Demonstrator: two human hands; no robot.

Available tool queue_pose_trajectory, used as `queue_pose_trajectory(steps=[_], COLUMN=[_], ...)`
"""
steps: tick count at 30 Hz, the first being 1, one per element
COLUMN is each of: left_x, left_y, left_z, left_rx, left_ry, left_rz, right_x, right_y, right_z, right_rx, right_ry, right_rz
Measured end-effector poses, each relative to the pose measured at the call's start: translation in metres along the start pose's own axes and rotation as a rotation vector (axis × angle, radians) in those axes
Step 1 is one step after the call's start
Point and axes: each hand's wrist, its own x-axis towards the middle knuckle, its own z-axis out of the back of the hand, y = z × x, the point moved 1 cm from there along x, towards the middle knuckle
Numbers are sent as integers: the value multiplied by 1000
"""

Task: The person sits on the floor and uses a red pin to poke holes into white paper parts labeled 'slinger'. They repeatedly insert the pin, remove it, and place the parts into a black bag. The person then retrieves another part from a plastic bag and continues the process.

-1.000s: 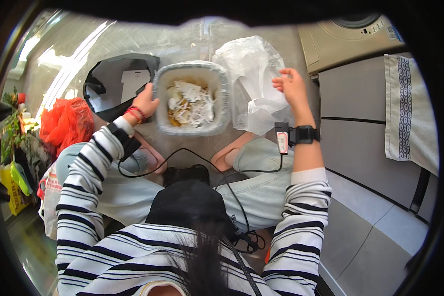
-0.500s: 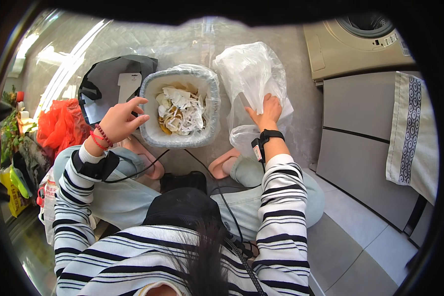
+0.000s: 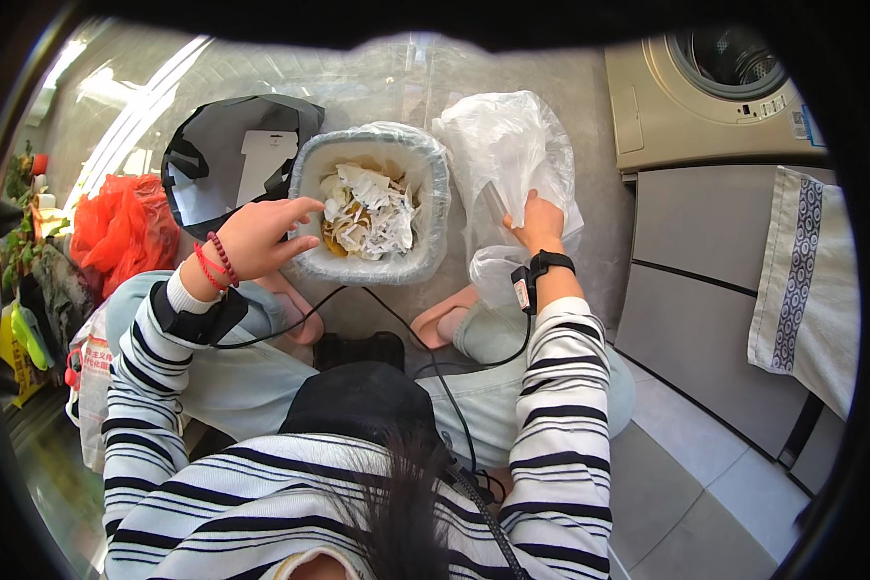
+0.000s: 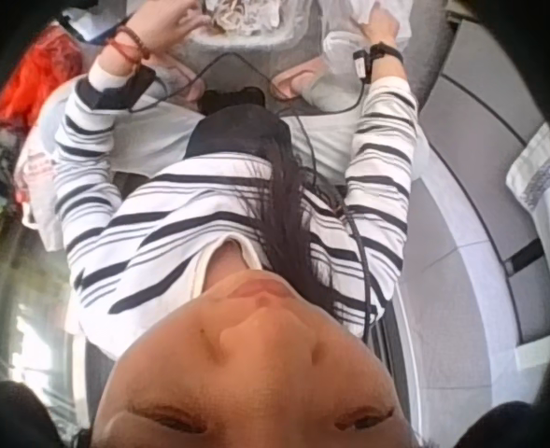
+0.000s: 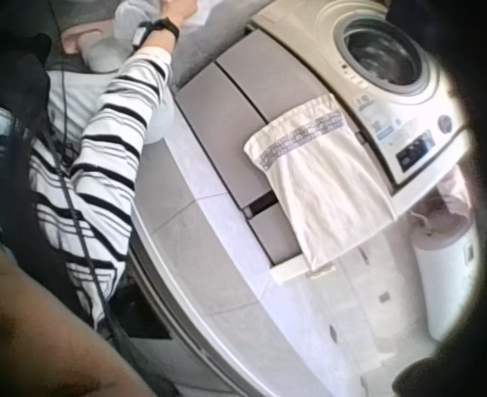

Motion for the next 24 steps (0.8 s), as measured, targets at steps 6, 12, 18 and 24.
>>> queue_pose_trajectory(steps=[6,12,18,24], left_x=[-5,-5,0,0], left_y=[-1,-6,-17,-30], left_z=[1,5,13,19], left_rx=[-9,75,49,-273], left_ry=[-7,30,-23,37], left_rz=[-28,-67,-128,-41], right_x=[11,3,-32,-88], right_y=[2,28,-1,6], right_z=[-14,2,89,144], right_rx=[-97,-176,-119,225], right_ry=[-19,-101,-307,-542], right_rz=[72,-63,-262,-235])
